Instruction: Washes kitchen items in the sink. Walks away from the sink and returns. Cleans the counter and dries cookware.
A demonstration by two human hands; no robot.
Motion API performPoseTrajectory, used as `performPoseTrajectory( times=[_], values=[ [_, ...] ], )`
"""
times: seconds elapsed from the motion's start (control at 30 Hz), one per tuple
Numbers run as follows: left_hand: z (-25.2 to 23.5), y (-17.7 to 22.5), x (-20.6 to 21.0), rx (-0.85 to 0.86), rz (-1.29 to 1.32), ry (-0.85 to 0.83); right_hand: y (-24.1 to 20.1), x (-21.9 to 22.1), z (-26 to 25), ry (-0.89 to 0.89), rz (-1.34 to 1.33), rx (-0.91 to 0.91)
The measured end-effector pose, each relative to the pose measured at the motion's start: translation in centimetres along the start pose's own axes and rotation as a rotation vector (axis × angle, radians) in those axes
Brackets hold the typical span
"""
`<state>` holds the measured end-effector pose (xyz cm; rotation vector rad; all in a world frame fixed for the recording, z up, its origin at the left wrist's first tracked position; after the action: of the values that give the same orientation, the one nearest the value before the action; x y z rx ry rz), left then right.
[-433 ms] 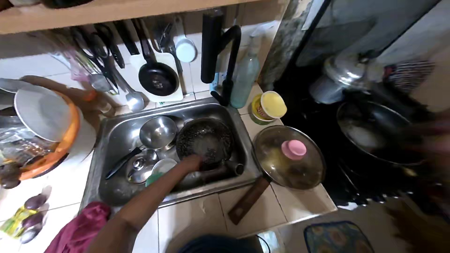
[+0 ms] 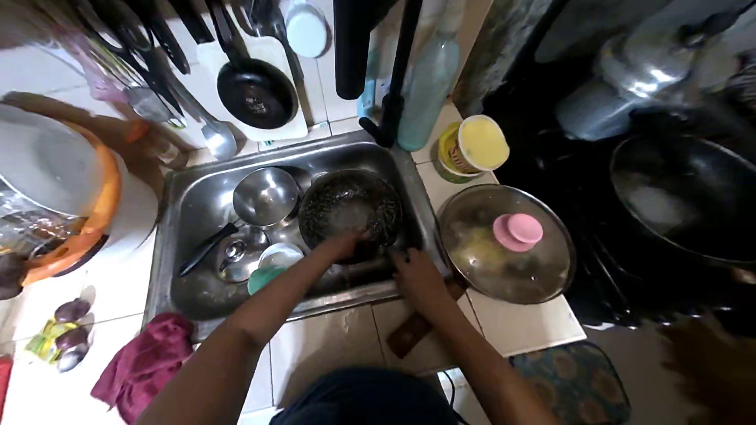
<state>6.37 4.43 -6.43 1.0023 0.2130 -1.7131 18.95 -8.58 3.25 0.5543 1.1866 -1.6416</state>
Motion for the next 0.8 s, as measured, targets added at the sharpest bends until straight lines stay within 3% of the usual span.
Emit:
performPoseTrajectory(
  times=[0.17, 0.27, 0.4, 0.47, 0.53, 0.6, 0.7, 0.8],
  values=[
    [-4.1, -5.6, -3.0, -0.151, -0.046, 0.359, -0.8, -0.2, -0.6, -0.077, -0.008, 0.044],
    [-6.6, -4.9, -4.3, -0.251, 0.047, 0.492, -0.7, -0.4, -0.7, -0.093, -0.01, 0.064],
    [-7.3, 0.9, -3.4, 0.012, 0.174, 0.318, -0.6, -0.3, -1.4, -0.122, -0.018, 0.101],
    [-5.1, 3.3, -2.1, 0.149, 0.191, 0.168, -0.5, -0.4, -1.8, -0.112, -0.012, 0.128],
    [-1.9, 3.1, -0.5, 0.217, 0.178, 0.06, -0.5, -0.7, -1.9, -0.132, 0.002, 0.144],
    [-0.2, 0.0, 0.6, 0.195, 0.056, 0.038, -0.4, -1.0, -2.1, -0.165, 0.023, 0.126],
    [-0.6, -5.0, -0.5, -0.016, -0.051, 0.129, -0.1, -0.9, -2.2, -0.192, 0.045, 0.073],
    [-2.5, -3.6, -1.2, -0.127, 0.001, 0.254, 0.0, -1.1, -2.5, -0.189, 0.061, 0.07]
  ],
)
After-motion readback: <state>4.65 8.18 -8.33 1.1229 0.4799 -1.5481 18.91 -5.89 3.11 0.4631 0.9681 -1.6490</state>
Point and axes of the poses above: each hand's wrist, its own z-axis away from the middle knuckle, its own x-axis out of the palm, y = z × x, the point moved 5 cm from there along -z, towards the middle knuckle, and after that the axes turned 10 degrees about -x, right-handed, at the moved point
